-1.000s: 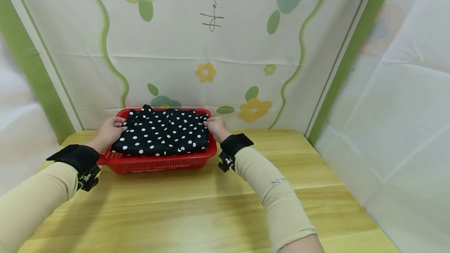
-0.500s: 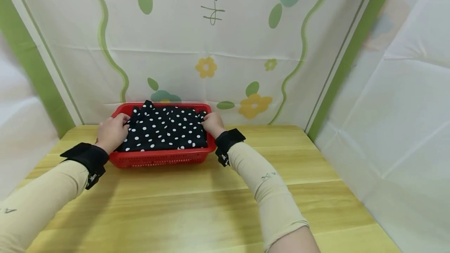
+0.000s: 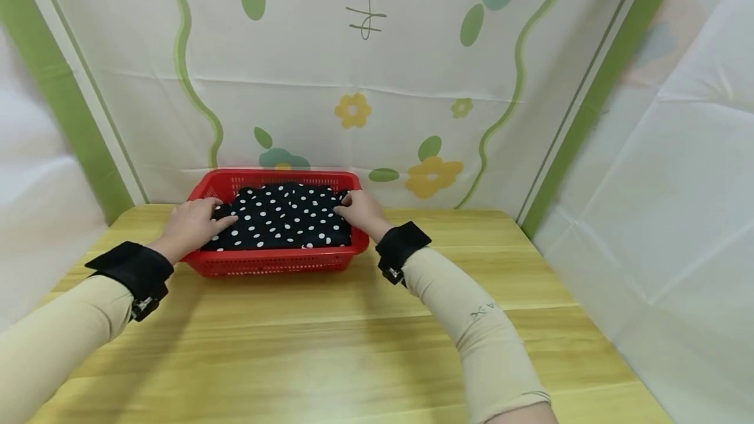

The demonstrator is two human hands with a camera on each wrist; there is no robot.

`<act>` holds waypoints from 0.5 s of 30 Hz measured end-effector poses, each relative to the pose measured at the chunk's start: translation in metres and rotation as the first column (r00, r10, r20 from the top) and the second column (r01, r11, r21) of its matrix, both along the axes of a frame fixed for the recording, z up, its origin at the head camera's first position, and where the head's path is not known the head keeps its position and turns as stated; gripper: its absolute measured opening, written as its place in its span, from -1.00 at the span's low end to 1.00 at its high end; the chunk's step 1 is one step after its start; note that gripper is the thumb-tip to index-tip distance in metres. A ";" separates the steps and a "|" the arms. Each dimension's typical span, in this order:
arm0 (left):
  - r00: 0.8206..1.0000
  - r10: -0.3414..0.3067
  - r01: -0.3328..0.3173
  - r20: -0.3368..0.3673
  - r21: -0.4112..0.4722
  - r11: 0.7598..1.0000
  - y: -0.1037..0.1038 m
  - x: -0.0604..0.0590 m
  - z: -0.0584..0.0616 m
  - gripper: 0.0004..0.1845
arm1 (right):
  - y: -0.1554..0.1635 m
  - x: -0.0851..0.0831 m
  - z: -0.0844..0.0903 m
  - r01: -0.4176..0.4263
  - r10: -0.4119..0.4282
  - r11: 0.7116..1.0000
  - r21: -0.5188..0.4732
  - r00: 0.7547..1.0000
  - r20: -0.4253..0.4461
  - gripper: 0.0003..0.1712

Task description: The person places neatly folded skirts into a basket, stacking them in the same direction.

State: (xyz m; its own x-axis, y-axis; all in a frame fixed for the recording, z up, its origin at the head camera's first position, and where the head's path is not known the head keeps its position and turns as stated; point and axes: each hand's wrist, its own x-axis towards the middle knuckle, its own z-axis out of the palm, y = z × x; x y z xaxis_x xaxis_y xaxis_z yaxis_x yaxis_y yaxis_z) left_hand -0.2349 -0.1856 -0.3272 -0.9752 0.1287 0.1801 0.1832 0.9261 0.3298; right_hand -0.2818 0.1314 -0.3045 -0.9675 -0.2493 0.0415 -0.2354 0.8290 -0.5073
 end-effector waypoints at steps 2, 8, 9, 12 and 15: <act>0.999 -0.037 0.037 0.015 -0.001 0.999 0.001 0.002 0.000 -0.35 | 0.003 0.004 0.003 -0.068 0.067 0.996 0.053 0.997 0.026 -0.55; 0.994 -0.084 0.086 0.069 -0.025 0.996 0.007 0.002 -0.008 -0.35 | 0.001 0.009 0.004 -0.202 0.198 0.950 0.236 0.979 0.041 -0.50; 0.993 -0.088 0.089 0.073 -0.020 0.996 0.008 0.003 -0.009 -0.35 | 0.000 0.009 0.004 -0.208 0.203 0.949 0.239 0.978 0.045 -0.51; 0.993 -0.092 0.092 0.078 -0.002 0.996 0.011 0.003 -0.003 -0.35 | 0.001 0.011 0.010 -0.199 0.195 0.960 0.197 0.980 0.037 -0.51; 0.993 -0.087 0.085 0.079 0.029 0.996 0.015 0.005 0.015 -0.30 | 0.007 0.013 0.027 -0.159 0.167 0.972 0.174 0.985 -0.034 -0.44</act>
